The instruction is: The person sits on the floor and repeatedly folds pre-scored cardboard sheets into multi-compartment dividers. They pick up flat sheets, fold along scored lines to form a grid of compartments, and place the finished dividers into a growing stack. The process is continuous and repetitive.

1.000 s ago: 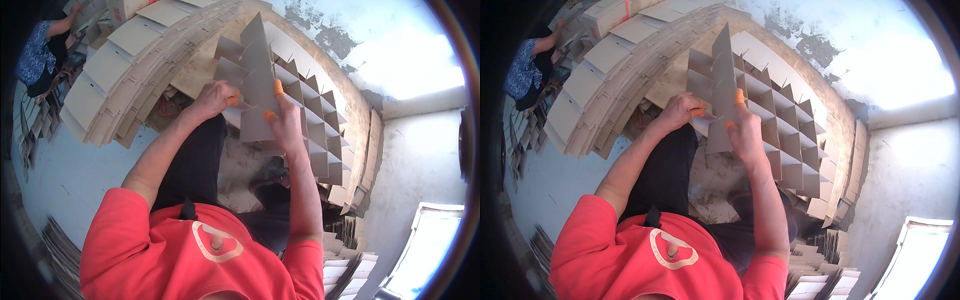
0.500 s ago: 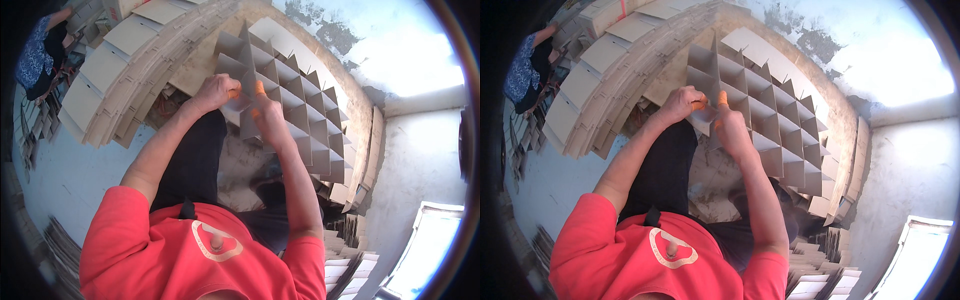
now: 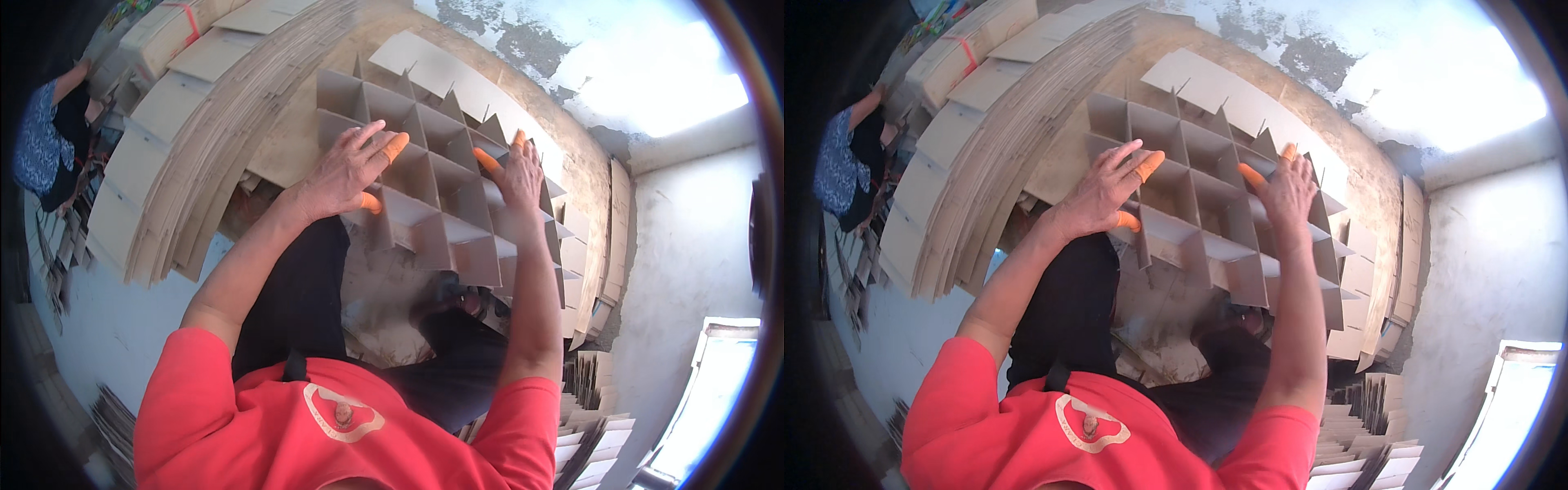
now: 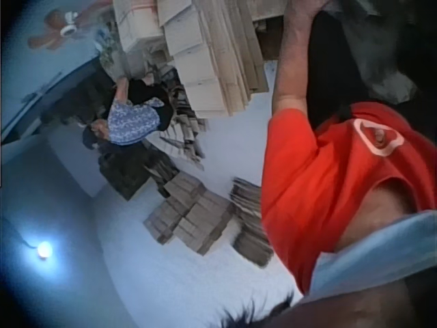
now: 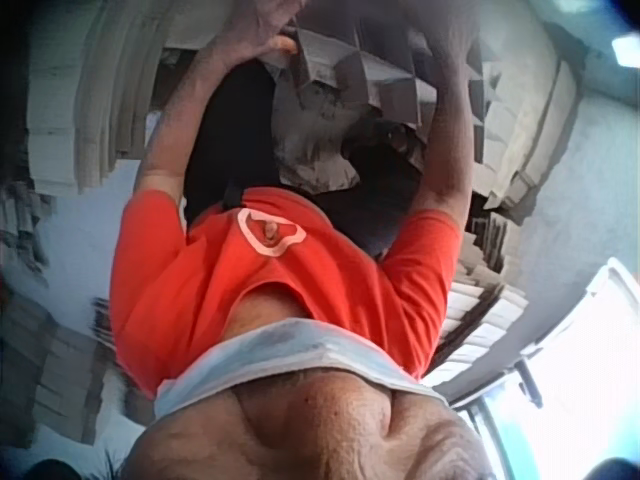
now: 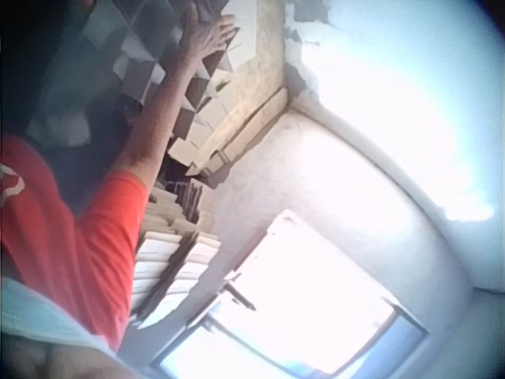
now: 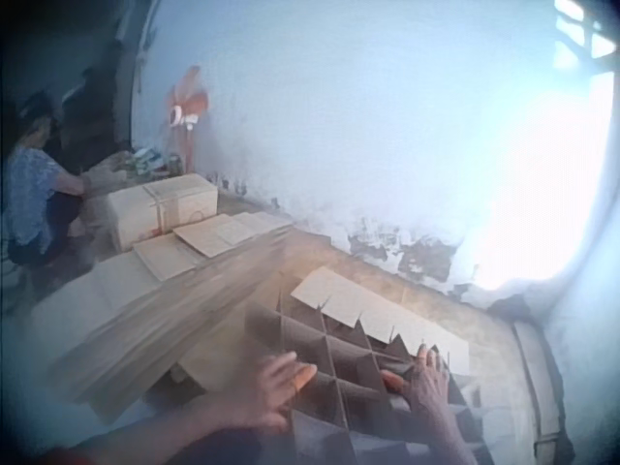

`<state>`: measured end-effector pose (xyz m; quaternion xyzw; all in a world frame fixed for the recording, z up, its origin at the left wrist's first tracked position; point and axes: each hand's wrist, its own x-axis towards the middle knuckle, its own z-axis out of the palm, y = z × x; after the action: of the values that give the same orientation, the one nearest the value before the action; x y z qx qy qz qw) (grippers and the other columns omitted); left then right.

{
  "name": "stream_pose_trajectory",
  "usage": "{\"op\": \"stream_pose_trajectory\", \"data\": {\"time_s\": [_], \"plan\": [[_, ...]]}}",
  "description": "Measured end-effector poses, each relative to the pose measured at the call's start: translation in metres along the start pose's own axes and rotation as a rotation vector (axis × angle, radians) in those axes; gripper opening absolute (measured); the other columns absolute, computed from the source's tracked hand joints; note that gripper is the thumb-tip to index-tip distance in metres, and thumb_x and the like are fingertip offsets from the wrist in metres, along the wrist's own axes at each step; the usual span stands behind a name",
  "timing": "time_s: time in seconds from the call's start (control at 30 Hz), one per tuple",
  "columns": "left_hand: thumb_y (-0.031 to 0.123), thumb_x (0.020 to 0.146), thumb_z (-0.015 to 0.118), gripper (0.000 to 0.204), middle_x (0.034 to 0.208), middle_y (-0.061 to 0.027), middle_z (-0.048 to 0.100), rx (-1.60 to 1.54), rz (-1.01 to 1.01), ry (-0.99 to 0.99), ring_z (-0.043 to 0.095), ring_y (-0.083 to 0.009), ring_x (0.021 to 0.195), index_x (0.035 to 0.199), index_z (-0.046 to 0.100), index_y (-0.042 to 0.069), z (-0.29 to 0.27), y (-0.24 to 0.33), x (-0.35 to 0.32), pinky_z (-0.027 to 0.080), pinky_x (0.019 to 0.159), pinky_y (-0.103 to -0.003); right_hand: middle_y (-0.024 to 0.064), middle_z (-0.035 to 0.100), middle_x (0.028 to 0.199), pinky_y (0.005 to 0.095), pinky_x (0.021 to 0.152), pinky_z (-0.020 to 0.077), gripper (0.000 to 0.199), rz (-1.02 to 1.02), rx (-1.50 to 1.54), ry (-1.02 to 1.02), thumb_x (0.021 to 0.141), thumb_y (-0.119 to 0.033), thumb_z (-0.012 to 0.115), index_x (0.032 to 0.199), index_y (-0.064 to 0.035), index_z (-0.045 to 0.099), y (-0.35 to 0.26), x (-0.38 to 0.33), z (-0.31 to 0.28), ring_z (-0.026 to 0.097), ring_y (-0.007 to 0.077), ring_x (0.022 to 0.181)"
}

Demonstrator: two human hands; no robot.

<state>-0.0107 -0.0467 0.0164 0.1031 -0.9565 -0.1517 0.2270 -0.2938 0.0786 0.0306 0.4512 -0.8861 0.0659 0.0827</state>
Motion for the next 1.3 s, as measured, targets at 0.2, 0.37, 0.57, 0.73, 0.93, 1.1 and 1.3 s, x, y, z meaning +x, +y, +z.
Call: {"op": "stream_pose_trajectory", "data": {"time_s": [0.2, 0.37, 0.57, 0.73, 0.93, 1.1, 1.3], "plan": [[0.017, 0.06, 0.084, 0.098, 0.144, -0.0117, 0.041, 0.16, 0.06, -0.02, 0.03, -0.034, 0.138, 0.143, 0.035, 0.001, 0.03, -0.036, 0.05, 0.031, 0.112, -0.044, 0.0277, 0.061, 0.114, 0.0447, 0.091, 0.0455, 0.093, -0.042, 0.397, -0.248, 0.08, -0.062, 0.064, 0.137, 0.0059, 0.038, 0.006, -0.023, -0.024, 0.056, 0.0413, 0.11], [0.01, 0.067, 0.075, 0.054, 0.115, -0.0111, 0.061, 0.042, 0.095, -0.317, 0.049, -0.0294, 0.12, 0.119, 0.057, 0.004, 0.04, -0.04, 0.094, 0.039, 0.1, -0.042, 0.0238, 0.064, 0.108, 0.0405, 0.084, 0.0506, 0.061, -0.321, 0.509, -0.126, 0.083, -0.042, 0.07, 0.12, 0.0053, 0.055, -0.01, -0.072, -0.011, 0.062, 0.038, 0.098], [0.005, 0.068, 0.069, 0.013, 0.076, -0.0089, 0.063, 0.192, 0.311, -0.141, 0.062, -0.0235, 0.079, 0.08, 0.063, 0.003, -0.01, 0.014, 0.103, 0.046, 0.075, -0.036, 0.0189, 0.066, 0.108, 0.0373, 0.084, 0.0528, 0.044, -0.541, 0.232, 0.576, 0.078, -0.016, 0.077, 0.113, 0.0043, 0.059, -0.005, -0.115, -0.088, 0.065, 0.0331, 0.097], [0.001, 0.066, 0.068, 0.019, 0.094, -0.0127, 0.067, 0.549, 0.414, 0.458, 0.063, -0.0255, 0.088, 0.085, 0.066, -0.002, -0.125, 0.083, 0.06, 0.05, 0.075, -0.035, 0.0175, 0.065, 0.113, 0.0385, 0.088, 0.0527, 0.034, -0.165, -0.054, 0.967, 0.084, -0.003, 0.071, 0.115, 0.0071, 0.059, 0.047, -0.147, -0.143, 0.064, 0.0313, 0.102], [0.002, 0.071, 0.065, 0.037, 0.113, -0.0123, 0.064, 1.111, -0.095, 0.505, 0.061, -0.027, 0.098, 0.107, 0.065, -0.001, -0.174, -0.031, -0.016, 0.051, 0.084, -0.04, 0.0182, 0.065, 0.112, 0.0378, 0.088, 0.0498, 0.039, 0.317, -0.081, 0.482, 0.088, -0.02, 0.069, 0.12, 0.0006, 0.06, 0.189, -0.163, -0.054, 0.062, 0.0331, 0.103], [0.026, 0.082, 0.069, 0.042, 0.112, -0.01, 0.065, 1.104, -0.515, 0.215, 0.06, -0.025, 0.101, 0.118, 0.063, 0.005, -0.18, -0.151, -0.095, 0.05, 0.082, -0.04, 0.0174, 0.064, 0.114, 0.0416, 0.091, 0.0474, 0.06, 0.388, -0.171, 0.28, 0.079, -0.042, 0.073, 0.117, 0.0021, 0.06, 0.246, -0.194, 0.032, 0.058, 0.0348, 0.107], [0.034, 0.081, 0.072, 0.042, 0.098, -0.0084, 0.069, 1.138, -0.327, 0.304, 0.062, -0.0243, 0.096, 0.112, 0.067, 0.006, -0.152, -0.118, -0.079, 0.05, 0.076, -0.04, 0.0143, 0.065, 0.105, 0.0523, 0.083, 0.0476, 0.057, 0.587, -0.223, -0.179, 0.073, -0.053, 0.073, 0.096, -0.0017, 0.065, 0.229, -0.188, 0.02, 0.059, 0.034, 0.104]]}}
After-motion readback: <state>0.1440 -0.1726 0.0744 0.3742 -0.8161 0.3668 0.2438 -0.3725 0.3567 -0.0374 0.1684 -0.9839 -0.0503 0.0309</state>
